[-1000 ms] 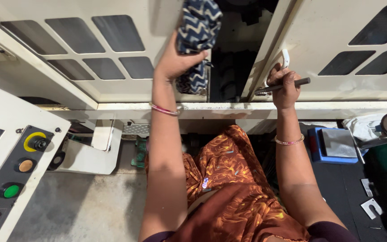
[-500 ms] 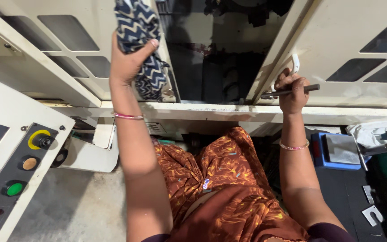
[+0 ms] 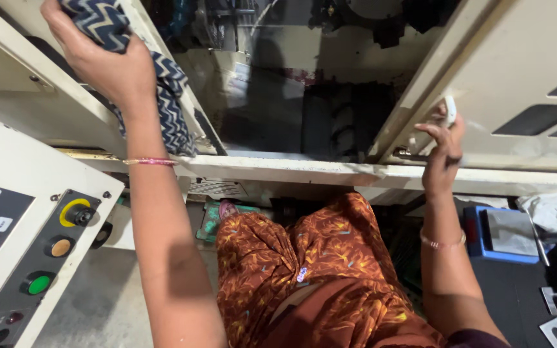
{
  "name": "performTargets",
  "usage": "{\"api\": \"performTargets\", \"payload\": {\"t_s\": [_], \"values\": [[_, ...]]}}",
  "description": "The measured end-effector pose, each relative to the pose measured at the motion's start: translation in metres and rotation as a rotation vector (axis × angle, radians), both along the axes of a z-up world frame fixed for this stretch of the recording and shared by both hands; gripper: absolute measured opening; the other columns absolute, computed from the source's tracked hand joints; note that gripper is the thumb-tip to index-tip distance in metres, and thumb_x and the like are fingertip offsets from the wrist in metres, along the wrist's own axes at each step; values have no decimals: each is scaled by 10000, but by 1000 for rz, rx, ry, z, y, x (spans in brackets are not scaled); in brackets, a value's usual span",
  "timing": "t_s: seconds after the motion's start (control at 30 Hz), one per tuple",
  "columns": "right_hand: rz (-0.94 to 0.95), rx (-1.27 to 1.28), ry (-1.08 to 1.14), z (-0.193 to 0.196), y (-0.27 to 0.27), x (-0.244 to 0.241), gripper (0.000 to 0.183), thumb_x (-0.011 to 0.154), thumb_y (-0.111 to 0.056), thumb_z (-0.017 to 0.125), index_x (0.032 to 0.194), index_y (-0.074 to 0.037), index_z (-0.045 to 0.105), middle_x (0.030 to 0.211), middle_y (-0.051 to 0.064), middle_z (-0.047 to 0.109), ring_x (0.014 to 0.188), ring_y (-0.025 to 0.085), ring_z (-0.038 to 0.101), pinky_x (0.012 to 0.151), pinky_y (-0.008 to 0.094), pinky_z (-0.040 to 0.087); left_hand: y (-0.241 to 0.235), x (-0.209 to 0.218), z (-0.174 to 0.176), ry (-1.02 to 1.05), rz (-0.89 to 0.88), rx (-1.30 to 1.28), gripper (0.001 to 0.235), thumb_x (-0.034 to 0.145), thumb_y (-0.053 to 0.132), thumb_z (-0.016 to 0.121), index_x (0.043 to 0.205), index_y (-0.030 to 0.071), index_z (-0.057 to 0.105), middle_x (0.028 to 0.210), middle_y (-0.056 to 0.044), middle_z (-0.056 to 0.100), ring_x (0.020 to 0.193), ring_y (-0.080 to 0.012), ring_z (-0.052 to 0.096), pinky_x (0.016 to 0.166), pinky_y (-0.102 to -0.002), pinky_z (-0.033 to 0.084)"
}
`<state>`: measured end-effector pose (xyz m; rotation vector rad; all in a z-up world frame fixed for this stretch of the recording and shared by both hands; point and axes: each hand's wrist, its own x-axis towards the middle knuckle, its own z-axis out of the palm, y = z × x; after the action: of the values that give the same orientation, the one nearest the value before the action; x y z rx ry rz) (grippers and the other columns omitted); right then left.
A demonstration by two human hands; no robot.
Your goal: The person sits on the floor and wipes the exterior of a large industrial machine with a patterned cloth. They open the machine door, reach inside to wipe internal components, then close the door and continue wiping the exterior. The person also picks up and places down a metal tool and a dial gauge during the process.
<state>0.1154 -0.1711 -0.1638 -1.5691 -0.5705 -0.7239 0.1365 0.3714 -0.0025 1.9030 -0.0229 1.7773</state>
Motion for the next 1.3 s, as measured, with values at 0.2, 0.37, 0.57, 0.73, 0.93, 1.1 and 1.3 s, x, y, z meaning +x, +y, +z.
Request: {"api": "performTargets", "payload": {"t_s": [0.2,0.37,0.57,0.73,0.93,1.1,1.3], "values": [[-579,-468,-97,38,63,-48,748,1122,-657,266,1386,-84,668,1555,251,367,1426,386,360,1136,465,349,50,11,-4,25,116,-11,865,789,-79,771,1513,60,318,1413,-249,574,1345,-467,533,1163,-461,399],[-236,-620,-3,50,123,-25,492,1102,-410,411,1367,-60,634,1437,220,473,1345,382,443,1149,499,378,80,19,-9,121,428,-67,866,727,-45,740,1472,77,317,1392,-217,568,1300,-453,542,1084,-484,435],[475,-493,445,16,216,62,360,1059,-320,538,1160,-24,716,1036,90,623,855,221,576,764,358,502,83,23,-17,126,436,-59,903,729,-34,690,1528,46,277,1488,-232,513,1391,-460,502,1171,-490,424],[713,-133,725,-41,282,161,439,1039,-468,538,1187,-94,716,1037,16,705,754,113,615,675,301,509,79,22,-15,97,404,-87,792,765,21,743,1459,56,362,1362,-212,581,1264,-452,562,1093,-480,446],[849,522,700,-81,357,331,623,1073,-568,501,1479,-102,575,1142,-24,605,1046,123,564,875,334,506,77,17,-9,84,338,-104,760,829,23,774,1484,56,390,1295,-197,611,1226,-424,613,1083,-444,474],[841,562,674,-90,403,414,803,946,-698,427,1547,-169,487,1358,-109,626,1206,141,595,1051,374,464,77,15,-13,102,323,-93,749,836,4,773,1476,41,385,1287,-198,609,1212,-421,626,1081,-433,492],[882,807,725,-94,424,436,859,928,-762,461,1381,-63,672,946,22,655,941,199,589,896,435,484,77,14,-10,94,288,-83,671,872,-28,745,1439,25,390,1257,-182,623,1173,-382,676,1061,-361,531]]}}
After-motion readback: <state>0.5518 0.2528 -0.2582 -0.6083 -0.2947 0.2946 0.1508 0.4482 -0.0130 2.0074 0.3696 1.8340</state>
